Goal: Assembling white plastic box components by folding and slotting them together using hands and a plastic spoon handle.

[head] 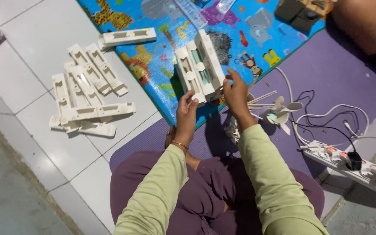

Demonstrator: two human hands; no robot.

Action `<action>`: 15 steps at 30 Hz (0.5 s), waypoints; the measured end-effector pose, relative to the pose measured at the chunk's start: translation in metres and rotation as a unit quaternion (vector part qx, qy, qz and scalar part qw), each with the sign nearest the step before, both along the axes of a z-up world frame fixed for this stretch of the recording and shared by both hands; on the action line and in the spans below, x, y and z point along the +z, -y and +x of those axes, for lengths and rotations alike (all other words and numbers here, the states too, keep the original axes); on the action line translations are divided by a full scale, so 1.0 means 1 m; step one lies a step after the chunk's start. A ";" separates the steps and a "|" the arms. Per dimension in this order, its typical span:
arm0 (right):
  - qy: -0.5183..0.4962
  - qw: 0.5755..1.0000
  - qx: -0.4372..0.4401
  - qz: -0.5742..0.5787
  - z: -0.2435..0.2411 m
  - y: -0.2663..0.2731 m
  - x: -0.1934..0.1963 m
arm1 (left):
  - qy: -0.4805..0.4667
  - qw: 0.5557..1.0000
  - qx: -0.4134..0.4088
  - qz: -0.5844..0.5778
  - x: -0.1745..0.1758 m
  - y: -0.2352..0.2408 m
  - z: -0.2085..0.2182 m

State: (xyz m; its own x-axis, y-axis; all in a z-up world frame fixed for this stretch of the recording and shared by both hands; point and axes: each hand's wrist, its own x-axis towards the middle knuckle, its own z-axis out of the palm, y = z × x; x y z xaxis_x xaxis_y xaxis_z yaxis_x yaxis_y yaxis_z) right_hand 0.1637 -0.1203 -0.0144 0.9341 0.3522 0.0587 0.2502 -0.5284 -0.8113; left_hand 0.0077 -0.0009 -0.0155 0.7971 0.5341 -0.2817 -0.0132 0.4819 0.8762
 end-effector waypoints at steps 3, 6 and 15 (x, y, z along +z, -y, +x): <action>0.070 0.997 -0.007 -0.042 -0.010 -0.007 0.016 | -0.016 1.000 -0.020 0.005 0.011 -0.003 -0.001; 0.087 0.991 -0.005 -0.100 -0.003 -0.012 0.018 | -0.031 0.999 -0.041 0.005 0.001 -0.005 0.003; 0.120 0.973 0.034 -0.195 0.002 0.011 0.002 | -0.022 0.999 -0.026 0.004 0.019 0.000 0.004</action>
